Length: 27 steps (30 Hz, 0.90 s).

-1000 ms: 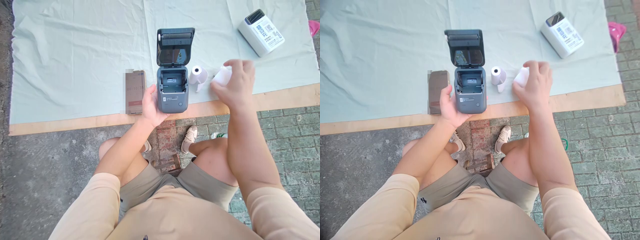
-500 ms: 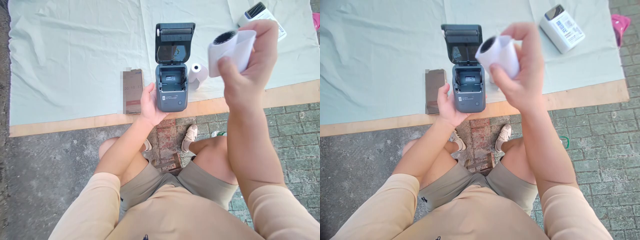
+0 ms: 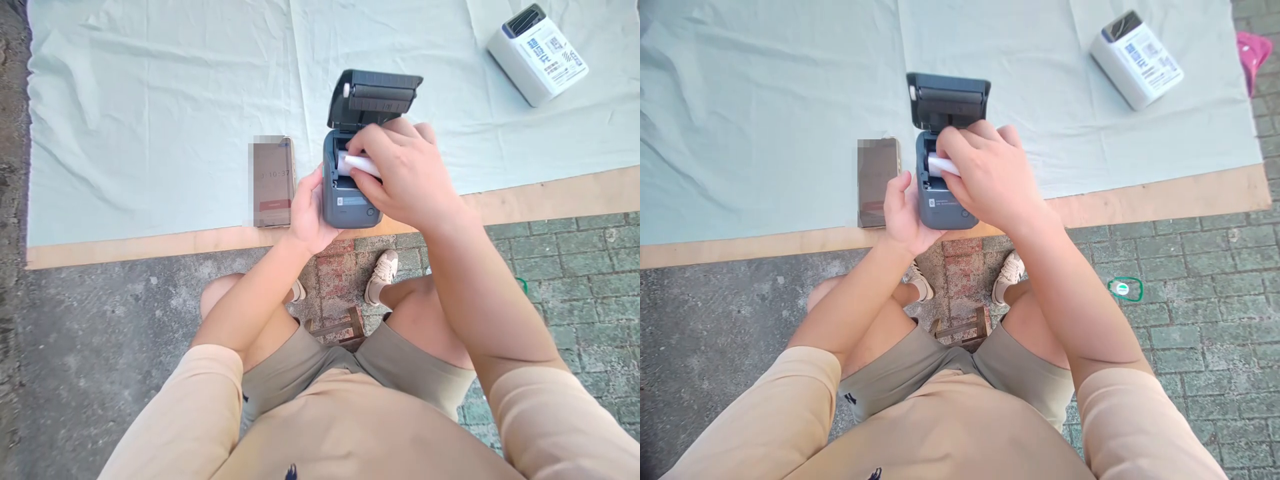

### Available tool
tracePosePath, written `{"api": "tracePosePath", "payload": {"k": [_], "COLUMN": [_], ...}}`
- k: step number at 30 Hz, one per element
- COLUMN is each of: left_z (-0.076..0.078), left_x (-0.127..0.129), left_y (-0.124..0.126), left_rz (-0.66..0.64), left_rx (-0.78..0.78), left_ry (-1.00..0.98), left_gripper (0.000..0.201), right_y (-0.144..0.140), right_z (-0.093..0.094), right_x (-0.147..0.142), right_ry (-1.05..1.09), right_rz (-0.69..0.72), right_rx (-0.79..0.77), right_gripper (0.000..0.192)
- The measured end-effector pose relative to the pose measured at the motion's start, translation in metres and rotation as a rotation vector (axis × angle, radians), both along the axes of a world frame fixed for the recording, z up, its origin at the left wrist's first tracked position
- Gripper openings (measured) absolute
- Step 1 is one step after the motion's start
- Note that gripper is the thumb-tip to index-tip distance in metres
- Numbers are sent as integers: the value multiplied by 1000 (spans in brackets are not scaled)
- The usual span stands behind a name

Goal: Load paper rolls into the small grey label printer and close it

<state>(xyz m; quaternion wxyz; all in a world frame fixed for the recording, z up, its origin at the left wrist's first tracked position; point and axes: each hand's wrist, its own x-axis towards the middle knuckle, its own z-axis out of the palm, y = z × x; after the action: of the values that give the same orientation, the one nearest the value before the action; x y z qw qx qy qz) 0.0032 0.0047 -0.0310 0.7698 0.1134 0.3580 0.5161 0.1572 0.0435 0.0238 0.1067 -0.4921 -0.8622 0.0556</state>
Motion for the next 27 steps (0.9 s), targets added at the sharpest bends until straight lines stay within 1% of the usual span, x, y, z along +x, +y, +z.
{"api": "tracePosePath", "payload": {"k": [4,6,10,15,16,18,21,23,27], "left_z": [-1,-3,-8,-15,-16,-16,-15,-12,-9], "left_x": [0,-1,-3,-3,-3,-2,-2,-2,-2], "left_y": [0,1,2,3,3,3,3,3,2], "left_rz": [-8,-10,-33,-5,-7,-20,-38,-45,-55], "left_rx": [16,26,42,74,79,92,105,106,103], "left_ry": [9,4,6,21,22,23,25,27,22], "left_gripper": [47,50,55,50,49,50,54,58,59], "right_y": [-4,-5,-4,-1,-1,-1,1,3,6], "right_z": [1,2,-5,-13,-13,-10,-5,-3,-3], "right_x": [0,2,9,16,17,19,22,24,25], "right_ry": [21,58,146,182,188,196,198,201,183], "right_rz": [-27,-39,36,102,102,93,64,60,72], "right_rx": [61,70,26,-10,-7,-17,-61,-75,-53], "right_gripper": [25,30,33,31,33,44,56,54,32]}}
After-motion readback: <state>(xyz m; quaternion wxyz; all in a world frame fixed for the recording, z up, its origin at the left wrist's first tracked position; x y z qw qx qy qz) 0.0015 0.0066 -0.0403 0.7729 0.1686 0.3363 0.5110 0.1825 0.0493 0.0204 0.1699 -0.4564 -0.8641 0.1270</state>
